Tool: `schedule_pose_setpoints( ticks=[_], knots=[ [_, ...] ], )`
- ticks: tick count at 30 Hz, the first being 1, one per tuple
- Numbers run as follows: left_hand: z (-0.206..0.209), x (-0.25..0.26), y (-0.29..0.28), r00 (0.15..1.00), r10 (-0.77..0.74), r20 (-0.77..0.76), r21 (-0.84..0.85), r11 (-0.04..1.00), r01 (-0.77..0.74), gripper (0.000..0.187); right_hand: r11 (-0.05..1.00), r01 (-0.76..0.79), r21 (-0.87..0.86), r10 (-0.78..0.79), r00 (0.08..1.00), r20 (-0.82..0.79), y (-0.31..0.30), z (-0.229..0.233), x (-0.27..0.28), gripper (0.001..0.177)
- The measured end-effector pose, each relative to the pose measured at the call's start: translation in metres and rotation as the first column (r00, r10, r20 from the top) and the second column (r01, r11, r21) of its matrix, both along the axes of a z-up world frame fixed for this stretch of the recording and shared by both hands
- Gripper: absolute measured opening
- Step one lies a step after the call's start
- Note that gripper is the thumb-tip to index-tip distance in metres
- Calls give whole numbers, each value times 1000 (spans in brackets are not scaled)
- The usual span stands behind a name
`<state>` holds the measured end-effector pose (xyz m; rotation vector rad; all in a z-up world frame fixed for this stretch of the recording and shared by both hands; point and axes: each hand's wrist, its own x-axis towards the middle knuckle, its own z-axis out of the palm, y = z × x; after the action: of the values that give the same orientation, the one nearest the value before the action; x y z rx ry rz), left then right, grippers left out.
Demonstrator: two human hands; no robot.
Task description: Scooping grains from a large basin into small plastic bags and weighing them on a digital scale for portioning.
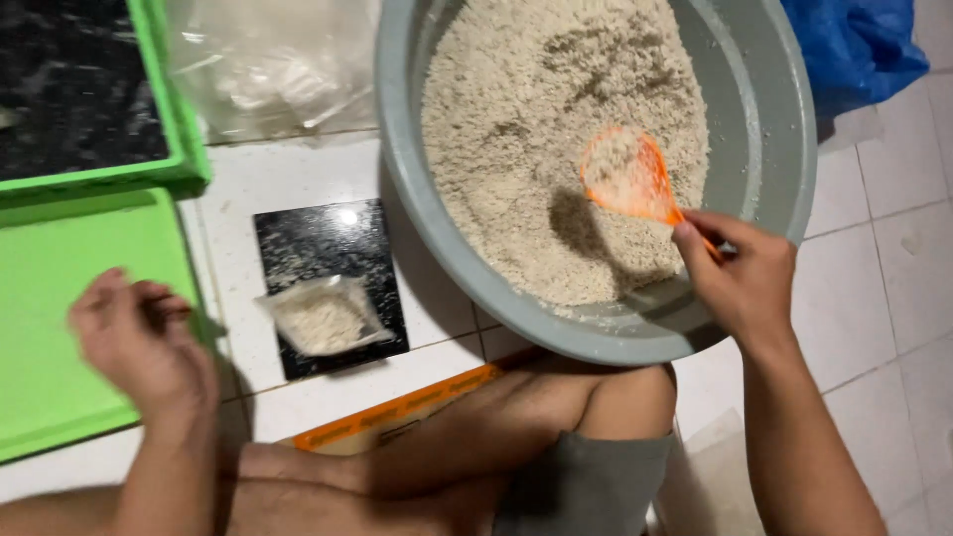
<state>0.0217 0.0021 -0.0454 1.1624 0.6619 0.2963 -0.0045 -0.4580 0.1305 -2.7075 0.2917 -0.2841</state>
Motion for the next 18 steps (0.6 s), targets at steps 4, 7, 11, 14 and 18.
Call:
schedule_pose_setpoints(
  ticks=[4, 7, 11, 14, 18],
  knots=[
    [-2, -1, -12, 999, -30, 39, -27, 999, 31, 21, 996, -33, 81, 31, 999, 25, 38, 12, -28, 20],
    [9, -4, -21, 983, -169, -70, 80, 981, 175, 22, 973, -56, 225, 63, 998, -22, 75, 9, -42, 20],
    [3, -5, -24, 999, -50, -12, 88, 995, 51, 23, 934, -239, 265, 219, 970, 104, 119, -8, -44, 17],
    [-12, -5, -21, 1000, -25, -3, 49, 999, 25, 24, 909, -367, 198, 335, 926, 174, 150, -8, -40, 15],
    [-15, -3, -19, 1000, 0, 19, 19, 1000, 0, 24, 867, -493, 68, 464, 850, 249, 173, -1, -37, 13]
  ],
)
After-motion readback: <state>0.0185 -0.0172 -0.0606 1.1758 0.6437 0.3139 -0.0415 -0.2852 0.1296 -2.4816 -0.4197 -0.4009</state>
